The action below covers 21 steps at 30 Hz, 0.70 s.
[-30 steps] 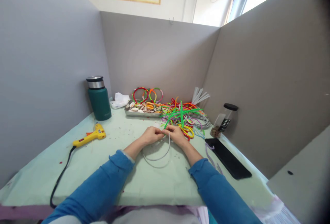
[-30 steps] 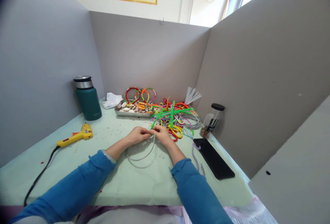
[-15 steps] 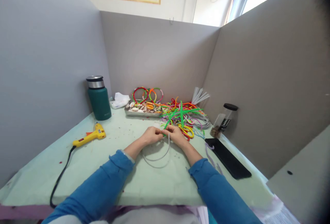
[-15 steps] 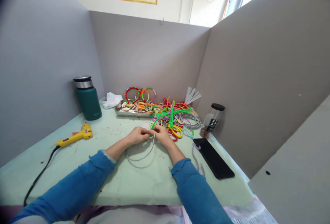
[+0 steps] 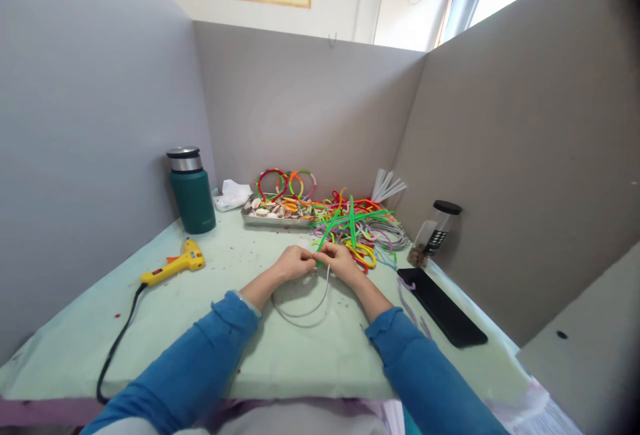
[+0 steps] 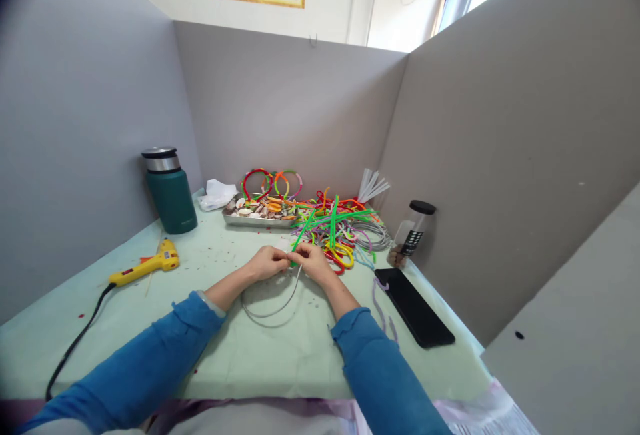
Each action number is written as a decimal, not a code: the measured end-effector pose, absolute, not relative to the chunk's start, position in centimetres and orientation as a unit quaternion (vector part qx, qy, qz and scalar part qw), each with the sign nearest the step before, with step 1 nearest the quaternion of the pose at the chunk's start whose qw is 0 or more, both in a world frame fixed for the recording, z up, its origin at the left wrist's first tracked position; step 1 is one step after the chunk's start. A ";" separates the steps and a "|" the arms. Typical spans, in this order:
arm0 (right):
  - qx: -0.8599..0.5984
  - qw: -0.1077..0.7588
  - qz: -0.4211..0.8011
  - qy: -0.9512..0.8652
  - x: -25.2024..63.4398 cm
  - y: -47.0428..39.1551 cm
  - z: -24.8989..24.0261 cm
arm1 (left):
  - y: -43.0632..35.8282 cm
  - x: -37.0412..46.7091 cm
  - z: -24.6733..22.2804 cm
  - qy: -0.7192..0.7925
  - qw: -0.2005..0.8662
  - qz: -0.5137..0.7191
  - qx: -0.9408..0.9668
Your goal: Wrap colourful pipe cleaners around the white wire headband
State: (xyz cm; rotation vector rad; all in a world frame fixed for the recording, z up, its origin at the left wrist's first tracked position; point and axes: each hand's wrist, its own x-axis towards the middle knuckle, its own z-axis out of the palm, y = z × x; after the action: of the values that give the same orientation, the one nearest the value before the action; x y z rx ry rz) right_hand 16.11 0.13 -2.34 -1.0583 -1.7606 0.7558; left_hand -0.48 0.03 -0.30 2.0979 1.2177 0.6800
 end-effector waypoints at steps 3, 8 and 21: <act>-0.430 0.459 0.308 -0.714 16.0 -0.1 -2.1 | 0.1 -0.5 -0.3 0.456 0.304 0.253 0.797; -0.433 0.456 0.315 -0.711 15.9 -0.2 -2.0 | 0.0 -0.6 -0.2 0.454 0.319 0.255 0.792; -0.424 0.463 0.331 -0.704 16.1 0.1 -2.3 | 0.4 -0.6 -0.6 0.440 0.367 0.262 0.777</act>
State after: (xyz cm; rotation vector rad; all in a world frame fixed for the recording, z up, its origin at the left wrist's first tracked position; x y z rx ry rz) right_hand 16.14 0.09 -2.31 -1.0429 -1.7313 0.8142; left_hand -0.60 0.44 -0.62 1.9954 1.1301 0.6736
